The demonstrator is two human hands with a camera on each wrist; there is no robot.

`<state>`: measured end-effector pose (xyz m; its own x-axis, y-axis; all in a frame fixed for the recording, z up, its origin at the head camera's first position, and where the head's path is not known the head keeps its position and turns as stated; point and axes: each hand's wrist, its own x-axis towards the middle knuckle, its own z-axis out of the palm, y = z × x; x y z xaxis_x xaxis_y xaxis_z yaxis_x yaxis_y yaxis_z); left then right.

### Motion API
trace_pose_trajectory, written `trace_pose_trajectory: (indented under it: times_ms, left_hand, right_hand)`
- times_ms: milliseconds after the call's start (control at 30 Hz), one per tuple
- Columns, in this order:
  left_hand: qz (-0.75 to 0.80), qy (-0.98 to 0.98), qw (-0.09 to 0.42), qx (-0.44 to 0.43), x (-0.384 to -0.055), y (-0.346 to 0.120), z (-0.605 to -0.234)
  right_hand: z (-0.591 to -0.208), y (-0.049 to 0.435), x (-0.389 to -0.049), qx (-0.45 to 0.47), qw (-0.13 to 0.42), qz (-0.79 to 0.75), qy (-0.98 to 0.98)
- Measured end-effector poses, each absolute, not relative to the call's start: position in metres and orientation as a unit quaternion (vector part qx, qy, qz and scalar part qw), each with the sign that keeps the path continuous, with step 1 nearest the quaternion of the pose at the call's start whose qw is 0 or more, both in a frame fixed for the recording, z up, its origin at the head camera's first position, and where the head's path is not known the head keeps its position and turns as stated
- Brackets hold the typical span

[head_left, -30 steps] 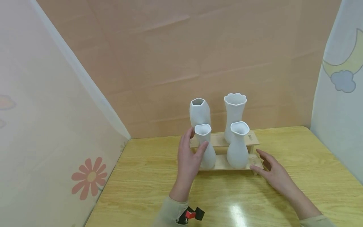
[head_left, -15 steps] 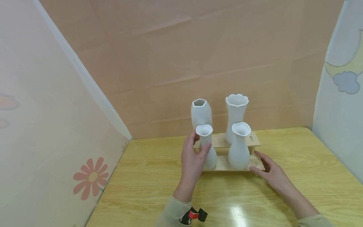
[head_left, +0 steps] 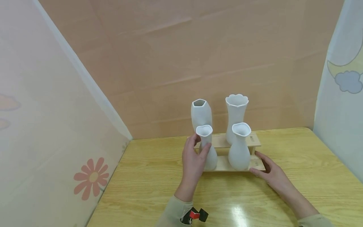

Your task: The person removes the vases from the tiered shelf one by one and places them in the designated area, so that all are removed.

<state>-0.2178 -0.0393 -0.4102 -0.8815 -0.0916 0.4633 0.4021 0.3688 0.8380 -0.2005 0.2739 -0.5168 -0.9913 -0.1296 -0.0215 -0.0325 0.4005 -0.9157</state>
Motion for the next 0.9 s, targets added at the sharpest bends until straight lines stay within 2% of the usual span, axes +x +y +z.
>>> trace_pose_trajectory:
  times_ms: [200, 500, 900]
  left_hand:
    - [-0.557, -0.79, 0.236, -0.101, -0.2178, -0.0385, -0.4076]
    - [-0.56, -0.795, 0.216, -0.087, -0.2193, -0.0368, -0.4081]
    - [-0.559, -0.794, 0.221, -0.086, -0.2202, -0.0355, -0.4093]
  right_hand:
    - [-0.5169, 0.2737, -0.2037, -0.046, 0.048, -0.561, 0.825]
    - [-0.518, 0.2732, -0.2013, -0.043, 0.046, -0.562, 0.825]
    - [-0.5213, 0.276, -0.1998, -0.04, 0.048, -0.574, 0.817]
